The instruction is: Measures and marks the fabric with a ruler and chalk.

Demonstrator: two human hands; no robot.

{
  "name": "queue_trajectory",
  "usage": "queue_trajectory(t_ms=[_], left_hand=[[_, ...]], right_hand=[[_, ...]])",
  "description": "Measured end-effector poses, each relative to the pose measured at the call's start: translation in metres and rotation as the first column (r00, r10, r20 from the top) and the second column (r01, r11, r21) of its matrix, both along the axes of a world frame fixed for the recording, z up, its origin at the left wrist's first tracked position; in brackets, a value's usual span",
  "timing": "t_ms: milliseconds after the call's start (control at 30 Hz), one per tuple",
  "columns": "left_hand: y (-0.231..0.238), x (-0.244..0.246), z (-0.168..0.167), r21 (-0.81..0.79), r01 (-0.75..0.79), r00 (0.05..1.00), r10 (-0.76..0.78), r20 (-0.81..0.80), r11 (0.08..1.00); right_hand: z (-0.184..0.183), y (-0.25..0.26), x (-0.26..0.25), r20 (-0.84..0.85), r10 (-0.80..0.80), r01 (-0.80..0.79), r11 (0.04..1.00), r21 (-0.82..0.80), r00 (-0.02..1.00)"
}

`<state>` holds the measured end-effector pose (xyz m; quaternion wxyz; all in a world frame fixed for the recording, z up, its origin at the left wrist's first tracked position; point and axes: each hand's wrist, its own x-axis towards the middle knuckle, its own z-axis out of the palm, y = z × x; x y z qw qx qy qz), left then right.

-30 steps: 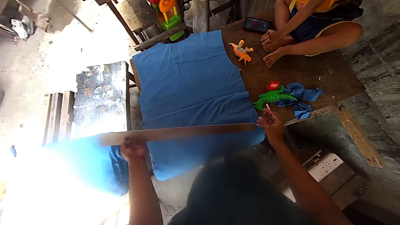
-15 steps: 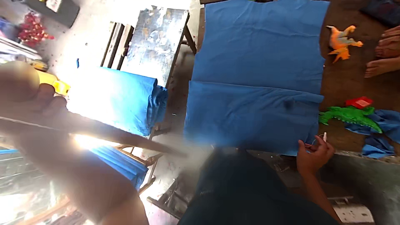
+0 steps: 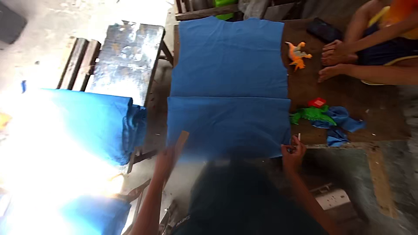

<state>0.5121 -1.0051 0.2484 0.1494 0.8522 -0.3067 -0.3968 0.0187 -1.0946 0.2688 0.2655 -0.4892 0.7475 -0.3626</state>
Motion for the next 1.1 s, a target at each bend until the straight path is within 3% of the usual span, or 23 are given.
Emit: queue_trajectory(t_ms=[100,200,400,567,667,767,867,967,1033,1100], left_hand=[[0.002,-0.008,0.019,0.021,-0.009,0.994,0.007,0.106,1.000],[0.002,-0.001,0.015,0.039,0.056,0.991,-0.060,0.116,0.998],[0.007,0.028,0.016,-0.074,0.083,0.989,-0.092,-0.120,0.994],[0.007,0.034,0.023,-0.076,-0.054,0.924,0.021,-0.382,0.996],[0.007,0.033,0.015,-0.091,-0.051,0.927,0.013,-0.375,0.995],[0.010,0.032,0.010,-0.121,-0.021,0.957,-0.015,-0.289,0.992],[0.013,0.036,0.028,-0.110,-0.110,0.975,0.086,-0.204,0.988],[0.008,0.049,0.053,-0.117,-0.243,0.942,0.205,-0.266,0.963],[-0.009,0.044,0.095,-0.109,-0.329,0.902,0.278,-0.332,0.938],[-0.028,0.036,0.142,-0.130,-0.370,0.881,0.303,-0.364,0.920]], right_hand=[[-0.006,0.003,0.005,-0.016,0.014,-0.014,1.000,0.023,1.000],[-0.010,0.007,0.006,0.050,0.003,-0.003,1.000,-0.008,0.999],[-0.012,0.002,-0.004,0.091,0.032,-0.019,0.990,-0.140,0.995],[-0.020,0.001,-0.010,0.073,0.102,-0.091,0.987,-0.131,0.992],[-0.019,0.001,-0.008,0.044,0.120,-0.114,0.986,-0.120,0.992],[-0.009,0.001,-0.009,-0.100,0.072,-0.077,0.996,-0.051,0.992],[0.012,-0.009,0.001,-0.218,0.084,-0.103,0.992,-0.079,0.972],[0.011,-0.032,0.019,-0.247,0.257,-0.301,0.940,-0.160,0.934],[0.007,-0.047,0.039,-0.205,0.339,-0.364,0.926,-0.099,0.918],[0.017,-0.056,0.056,-0.117,0.314,-0.312,0.949,0.036,0.942]])
